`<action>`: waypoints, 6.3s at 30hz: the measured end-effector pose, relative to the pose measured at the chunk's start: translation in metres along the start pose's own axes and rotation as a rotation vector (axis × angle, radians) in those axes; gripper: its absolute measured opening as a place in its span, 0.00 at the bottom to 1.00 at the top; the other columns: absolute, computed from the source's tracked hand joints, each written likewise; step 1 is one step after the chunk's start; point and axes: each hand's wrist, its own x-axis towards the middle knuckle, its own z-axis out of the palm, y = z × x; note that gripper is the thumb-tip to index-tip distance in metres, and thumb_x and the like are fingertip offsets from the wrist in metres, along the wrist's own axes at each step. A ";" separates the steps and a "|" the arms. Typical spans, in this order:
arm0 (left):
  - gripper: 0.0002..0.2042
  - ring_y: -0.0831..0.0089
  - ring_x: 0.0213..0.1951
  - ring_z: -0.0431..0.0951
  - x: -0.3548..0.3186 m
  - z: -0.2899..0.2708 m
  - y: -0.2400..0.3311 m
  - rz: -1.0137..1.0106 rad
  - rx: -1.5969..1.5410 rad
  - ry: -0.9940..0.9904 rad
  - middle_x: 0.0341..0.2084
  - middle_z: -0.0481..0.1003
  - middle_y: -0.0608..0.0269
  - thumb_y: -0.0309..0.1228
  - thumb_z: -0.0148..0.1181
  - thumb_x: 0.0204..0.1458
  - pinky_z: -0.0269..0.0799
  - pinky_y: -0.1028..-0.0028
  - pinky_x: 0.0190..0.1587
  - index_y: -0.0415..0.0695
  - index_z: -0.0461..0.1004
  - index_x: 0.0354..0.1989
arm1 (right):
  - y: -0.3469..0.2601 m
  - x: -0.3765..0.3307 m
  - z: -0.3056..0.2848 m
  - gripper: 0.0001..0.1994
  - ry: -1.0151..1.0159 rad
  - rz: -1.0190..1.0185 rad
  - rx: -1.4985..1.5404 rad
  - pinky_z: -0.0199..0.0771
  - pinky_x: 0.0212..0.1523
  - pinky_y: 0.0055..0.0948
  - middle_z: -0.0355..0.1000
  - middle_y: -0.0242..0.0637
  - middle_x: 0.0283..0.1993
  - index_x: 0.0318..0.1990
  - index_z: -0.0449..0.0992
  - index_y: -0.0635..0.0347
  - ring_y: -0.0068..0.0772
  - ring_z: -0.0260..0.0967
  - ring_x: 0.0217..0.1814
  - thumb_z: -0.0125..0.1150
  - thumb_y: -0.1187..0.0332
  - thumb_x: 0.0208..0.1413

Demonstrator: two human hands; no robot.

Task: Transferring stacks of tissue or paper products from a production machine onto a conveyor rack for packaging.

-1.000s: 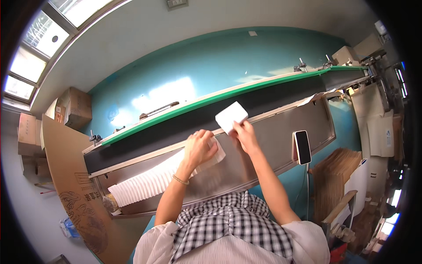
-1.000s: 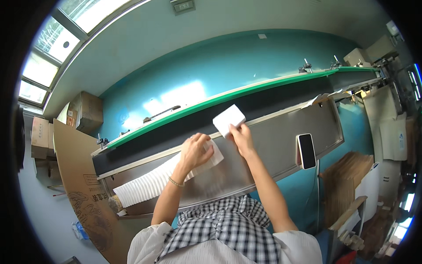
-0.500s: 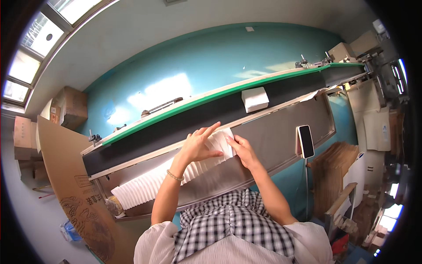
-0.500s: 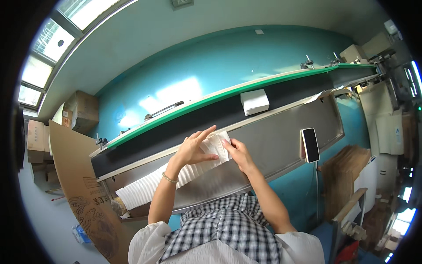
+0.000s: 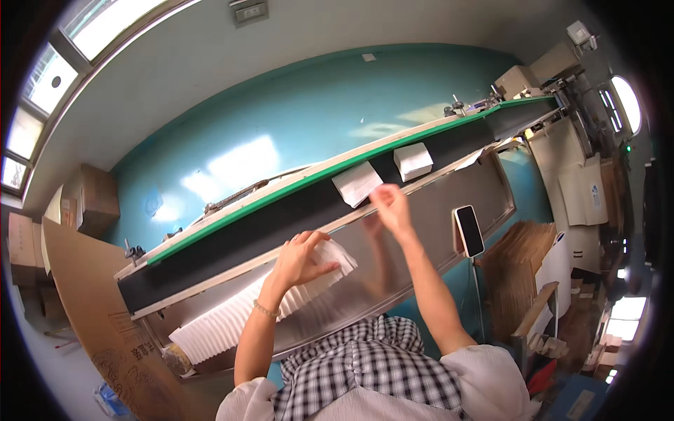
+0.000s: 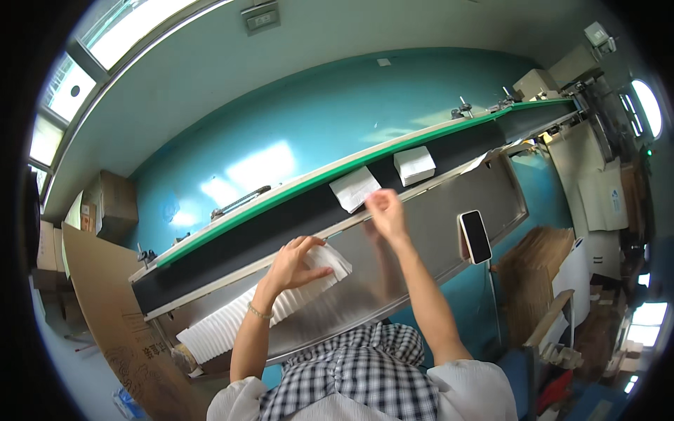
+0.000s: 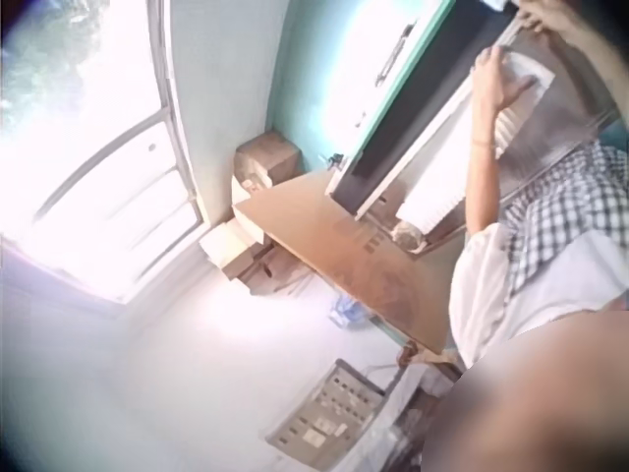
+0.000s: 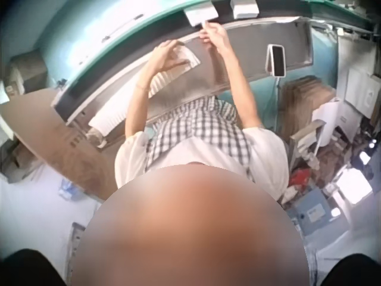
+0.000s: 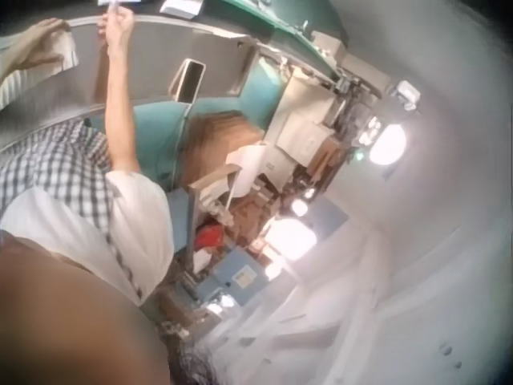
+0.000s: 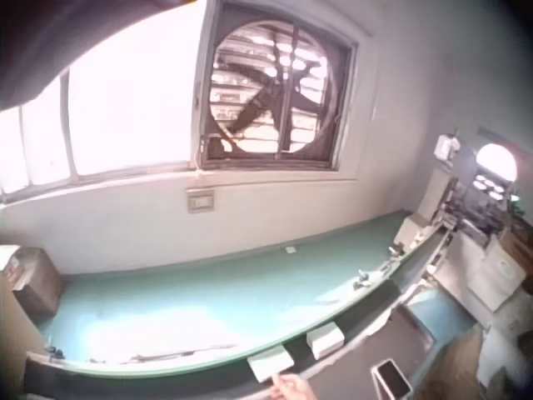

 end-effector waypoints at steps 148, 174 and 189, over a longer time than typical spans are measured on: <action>0.40 0.53 0.52 0.76 -0.081 -0.024 -0.026 -0.135 0.146 0.100 0.51 0.75 0.54 0.60 0.72 0.35 0.69 0.56 0.51 0.50 0.70 0.55 | -0.083 -0.123 0.071 0.17 -0.777 0.428 0.162 0.67 0.31 0.21 0.74 0.30 0.36 0.49 0.75 0.62 0.17 0.66 0.34 0.64 0.61 0.58; 0.42 0.52 0.50 0.77 -0.092 -0.033 -0.021 -0.145 0.120 0.102 0.51 0.75 0.52 0.58 0.73 0.34 0.71 0.57 0.51 0.49 0.68 0.58 | -0.080 -0.139 0.087 0.18 -0.701 0.451 0.157 0.62 0.30 0.18 0.70 0.24 0.30 0.40 0.77 0.62 0.13 0.60 0.30 0.59 0.53 0.63; 0.38 0.50 0.42 0.79 -0.097 -0.032 -0.037 -0.101 0.113 0.183 0.44 0.77 0.49 0.57 0.74 0.34 0.75 0.60 0.44 0.45 0.72 0.51 | -0.057 -0.130 0.121 0.17 -0.514 0.083 0.244 0.74 0.36 0.21 0.76 0.34 0.41 0.53 0.70 0.62 0.20 0.73 0.38 0.60 0.62 0.63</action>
